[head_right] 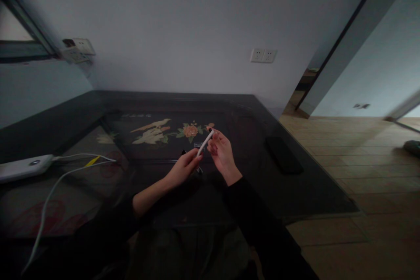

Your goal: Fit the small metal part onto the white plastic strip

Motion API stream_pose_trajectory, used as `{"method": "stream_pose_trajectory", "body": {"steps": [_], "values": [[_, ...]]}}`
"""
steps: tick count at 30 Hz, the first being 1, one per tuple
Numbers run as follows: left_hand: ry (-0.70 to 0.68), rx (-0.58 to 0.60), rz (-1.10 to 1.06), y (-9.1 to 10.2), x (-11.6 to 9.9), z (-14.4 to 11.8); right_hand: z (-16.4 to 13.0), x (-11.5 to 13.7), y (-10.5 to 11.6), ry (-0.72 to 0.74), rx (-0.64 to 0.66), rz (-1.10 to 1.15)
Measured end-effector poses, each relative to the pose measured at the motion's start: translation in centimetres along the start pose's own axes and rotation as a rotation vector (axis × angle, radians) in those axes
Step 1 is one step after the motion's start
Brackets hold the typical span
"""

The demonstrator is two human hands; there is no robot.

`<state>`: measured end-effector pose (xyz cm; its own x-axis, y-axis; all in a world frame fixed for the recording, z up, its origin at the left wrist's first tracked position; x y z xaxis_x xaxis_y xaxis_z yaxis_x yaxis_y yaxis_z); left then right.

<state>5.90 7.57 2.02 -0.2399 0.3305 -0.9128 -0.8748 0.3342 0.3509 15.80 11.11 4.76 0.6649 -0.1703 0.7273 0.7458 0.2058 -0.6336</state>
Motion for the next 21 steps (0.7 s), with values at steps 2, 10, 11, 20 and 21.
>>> {"method": "stream_pose_trajectory", "body": {"steps": [2,10,11,20,21], "values": [[-0.014,0.015,0.017,-0.2,-0.1,-0.1,0.0,-0.1,0.1,-0.007,-0.001,0.007],[-0.018,-0.057,0.037,0.7,-0.2,0.2,-0.1,0.1,-0.4,0.002,0.031,-0.013],[-0.018,-0.064,0.044,0.8,-0.2,0.2,-0.1,0.1,-0.5,0.001,0.036,-0.009],[0.015,-0.145,0.052,1.9,1.2,0.7,-0.1,0.1,-0.4,-0.004,0.012,-0.018],[0.016,-0.14,0.043,1.8,1.1,0.6,-0.1,0.1,-0.4,0.001,0.01,-0.033]]}}
Point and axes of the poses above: each hand's wrist, its own z-axis towards the middle knuckle, its own y-axis out of the back of the hand, x = y × z, the point moved 10 cm from there along z, towards the middle knuckle, and after that the axes turned 6 degrees about z, right-handed, at the moved point
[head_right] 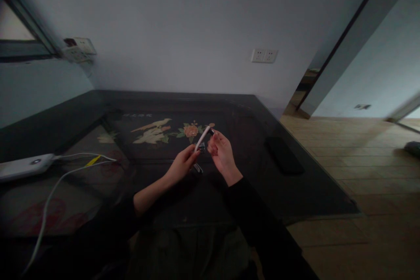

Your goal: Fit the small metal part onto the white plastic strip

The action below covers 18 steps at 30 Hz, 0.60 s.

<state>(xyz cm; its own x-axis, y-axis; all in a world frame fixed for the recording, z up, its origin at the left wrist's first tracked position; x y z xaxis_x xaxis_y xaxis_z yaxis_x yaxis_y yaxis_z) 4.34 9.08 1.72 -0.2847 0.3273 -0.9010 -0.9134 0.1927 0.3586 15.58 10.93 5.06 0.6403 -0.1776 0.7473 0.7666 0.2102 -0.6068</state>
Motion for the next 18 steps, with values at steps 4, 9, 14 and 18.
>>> {"method": "stream_pose_trajectory", "body": {"steps": [4,9,14,18], "values": [[-0.017,0.041,-0.004,-0.6,-0.7,-0.5,0.0,0.3,0.0,0.026,0.004,-0.037],[-0.043,0.095,0.056,-1.3,-1.4,-1.0,0.0,0.0,0.4,0.005,-0.019,-0.01],[-0.05,0.092,0.038,-1.0,-1.7,-0.8,-0.1,0.0,0.1,0.003,-0.003,0.009],[-0.034,0.066,0.031,-0.6,-1.4,-0.5,-0.2,0.1,-0.2,0.001,0.008,-0.004]]}}
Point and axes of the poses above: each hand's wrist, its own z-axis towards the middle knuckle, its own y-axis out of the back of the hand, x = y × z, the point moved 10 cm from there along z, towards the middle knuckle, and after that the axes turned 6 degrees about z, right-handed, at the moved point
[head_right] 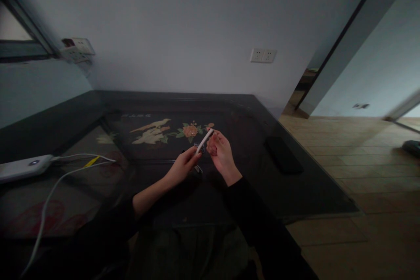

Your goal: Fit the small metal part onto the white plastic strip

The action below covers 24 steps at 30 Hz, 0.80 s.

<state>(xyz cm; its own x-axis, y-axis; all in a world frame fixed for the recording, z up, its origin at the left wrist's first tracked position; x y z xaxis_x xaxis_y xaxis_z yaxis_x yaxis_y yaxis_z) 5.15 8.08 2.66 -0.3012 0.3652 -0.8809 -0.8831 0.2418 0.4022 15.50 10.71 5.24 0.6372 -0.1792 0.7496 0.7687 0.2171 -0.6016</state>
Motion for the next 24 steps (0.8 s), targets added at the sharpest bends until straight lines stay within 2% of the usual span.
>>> {"method": "stream_pose_trajectory", "body": {"steps": [7,18,24], "values": [[0.039,-0.061,-0.027,0.7,1.3,0.5,0.0,0.0,-0.3,-0.007,0.022,0.033],[-0.001,0.036,0.03,-0.8,-0.3,-0.6,0.1,-0.1,0.5,-0.01,-0.034,-0.003],[-0.002,0.009,0.002,-0.3,0.0,-0.2,0.1,-0.2,0.3,-0.006,-0.007,-0.017]]}}
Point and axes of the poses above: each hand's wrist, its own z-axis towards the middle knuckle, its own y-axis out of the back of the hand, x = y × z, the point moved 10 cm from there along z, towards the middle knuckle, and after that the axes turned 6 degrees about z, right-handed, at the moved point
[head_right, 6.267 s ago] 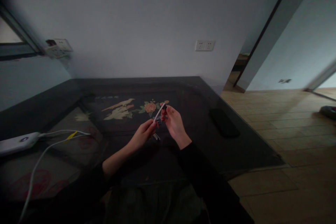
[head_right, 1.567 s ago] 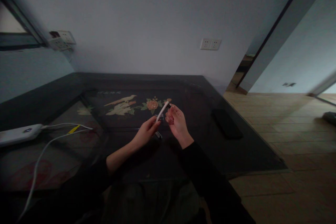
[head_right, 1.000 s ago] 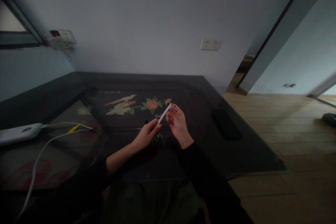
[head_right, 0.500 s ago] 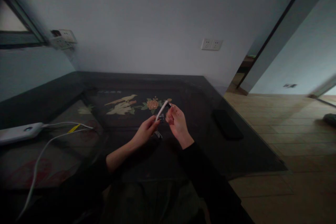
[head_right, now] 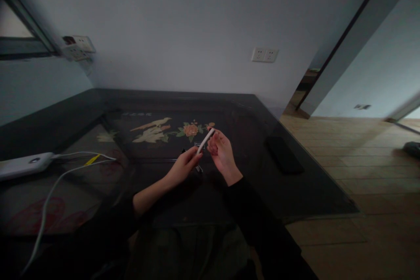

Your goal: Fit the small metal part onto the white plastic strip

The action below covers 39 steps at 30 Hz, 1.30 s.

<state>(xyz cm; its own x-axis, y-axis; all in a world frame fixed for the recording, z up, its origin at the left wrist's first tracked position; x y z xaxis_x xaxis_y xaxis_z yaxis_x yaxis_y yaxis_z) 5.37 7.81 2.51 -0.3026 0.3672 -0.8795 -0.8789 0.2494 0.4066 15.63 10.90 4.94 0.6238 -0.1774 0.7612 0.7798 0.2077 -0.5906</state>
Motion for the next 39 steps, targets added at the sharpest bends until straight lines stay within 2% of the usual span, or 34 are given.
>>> {"method": "stream_pose_trajectory", "body": {"steps": [8,13,19,25,39], "values": [[0.021,-0.056,-0.017,0.8,0.7,0.4,0.0,0.1,-0.5,0.0,0.041,0.023],[0.038,-0.057,-0.044,0.8,1.1,0.5,0.0,0.3,-0.5,-0.002,0.022,0.022],[0.041,-0.035,-0.04,0.2,0.5,-0.1,0.0,0.1,-0.2,0.0,0.006,-0.013],[-0.023,0.003,0.026,-0.4,-0.6,-0.5,-0.1,-0.2,0.1,-0.019,-0.011,0.013],[0.0,-0.036,-0.001,0.3,0.1,0.1,0.0,-0.3,-0.5,-0.024,0.051,0.052]]}}
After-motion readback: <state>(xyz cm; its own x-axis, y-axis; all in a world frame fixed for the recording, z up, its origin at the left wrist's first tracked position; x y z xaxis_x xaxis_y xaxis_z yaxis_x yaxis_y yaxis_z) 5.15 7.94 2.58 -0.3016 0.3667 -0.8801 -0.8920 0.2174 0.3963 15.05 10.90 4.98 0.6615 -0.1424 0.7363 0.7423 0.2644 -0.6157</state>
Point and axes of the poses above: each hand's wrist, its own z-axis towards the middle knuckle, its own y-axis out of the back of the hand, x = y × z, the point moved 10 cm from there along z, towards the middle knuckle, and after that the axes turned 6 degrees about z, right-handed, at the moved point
